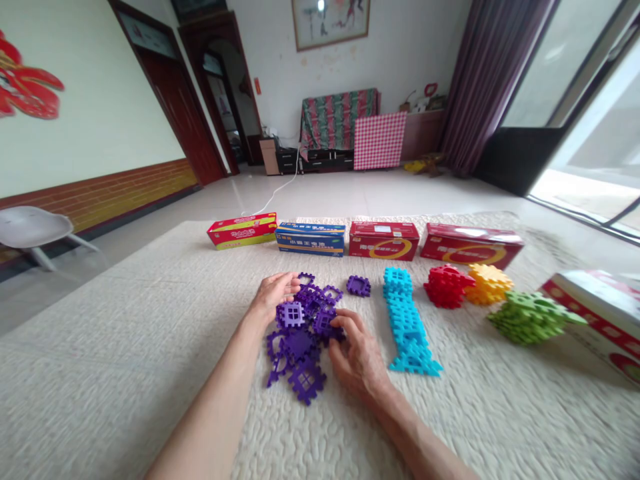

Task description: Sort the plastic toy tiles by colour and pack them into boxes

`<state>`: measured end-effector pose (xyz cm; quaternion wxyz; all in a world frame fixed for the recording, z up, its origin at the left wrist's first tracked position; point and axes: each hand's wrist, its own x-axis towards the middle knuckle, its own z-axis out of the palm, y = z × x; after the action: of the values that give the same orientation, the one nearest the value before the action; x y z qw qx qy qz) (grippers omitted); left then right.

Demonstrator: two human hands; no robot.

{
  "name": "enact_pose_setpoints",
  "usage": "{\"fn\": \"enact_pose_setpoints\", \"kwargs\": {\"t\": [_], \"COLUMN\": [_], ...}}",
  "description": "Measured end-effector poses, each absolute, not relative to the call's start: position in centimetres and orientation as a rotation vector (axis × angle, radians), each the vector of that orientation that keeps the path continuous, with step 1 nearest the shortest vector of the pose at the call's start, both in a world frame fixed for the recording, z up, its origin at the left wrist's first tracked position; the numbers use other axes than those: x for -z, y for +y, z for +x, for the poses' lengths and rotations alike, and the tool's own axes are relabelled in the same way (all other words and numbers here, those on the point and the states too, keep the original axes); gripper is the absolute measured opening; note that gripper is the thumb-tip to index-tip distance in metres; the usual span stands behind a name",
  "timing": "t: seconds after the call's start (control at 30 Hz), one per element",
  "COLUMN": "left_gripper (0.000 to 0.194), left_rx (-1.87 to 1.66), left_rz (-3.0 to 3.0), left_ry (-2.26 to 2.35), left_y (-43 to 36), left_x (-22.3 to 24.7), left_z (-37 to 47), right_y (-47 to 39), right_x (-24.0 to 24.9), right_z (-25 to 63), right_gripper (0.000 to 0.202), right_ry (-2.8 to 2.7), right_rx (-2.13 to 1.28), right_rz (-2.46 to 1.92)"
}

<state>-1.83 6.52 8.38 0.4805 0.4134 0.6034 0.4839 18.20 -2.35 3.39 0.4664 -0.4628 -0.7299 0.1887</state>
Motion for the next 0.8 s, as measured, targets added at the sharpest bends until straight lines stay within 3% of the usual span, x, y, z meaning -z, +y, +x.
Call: {"fn": "enact_pose_setpoints", "kwargs": {"t": [0.2, 0.4, 0.63, 0.8], "left_gripper": [0.042, 0.04, 0.04, 0.029], "left_rx": [-1.298, -1.105, -0.909, -0.877], "left_rz": [0.978, 1.493, 1.715, 1.776], "left_ry": [1.198, 1.853, 1.846, 1.839], "left_y": [7.2, 8.9, 8.8, 8.4], "left_x": [-9.0, -6.5, -5.2, -5.3], "left_z": [0.4, -1.0, 0.8, 0.9], "right_y": [-2.2, -2.3, -2.1, -1.9], "right_x": [-3.4, -3.1, -3.0, -2.9], "right_z": [18.3, 18.3, 18.3, 18.3], "right_gripper": [0.025, 0.028, 0.029, 0.031], "right_ry": [-1.721, -1.718, -1.601, -1.559], "right_rx": [-0.46, -0.466, -0.479, -0.458], "right_rz": [-1.156, -1.16, -1.182, -1.164]}}
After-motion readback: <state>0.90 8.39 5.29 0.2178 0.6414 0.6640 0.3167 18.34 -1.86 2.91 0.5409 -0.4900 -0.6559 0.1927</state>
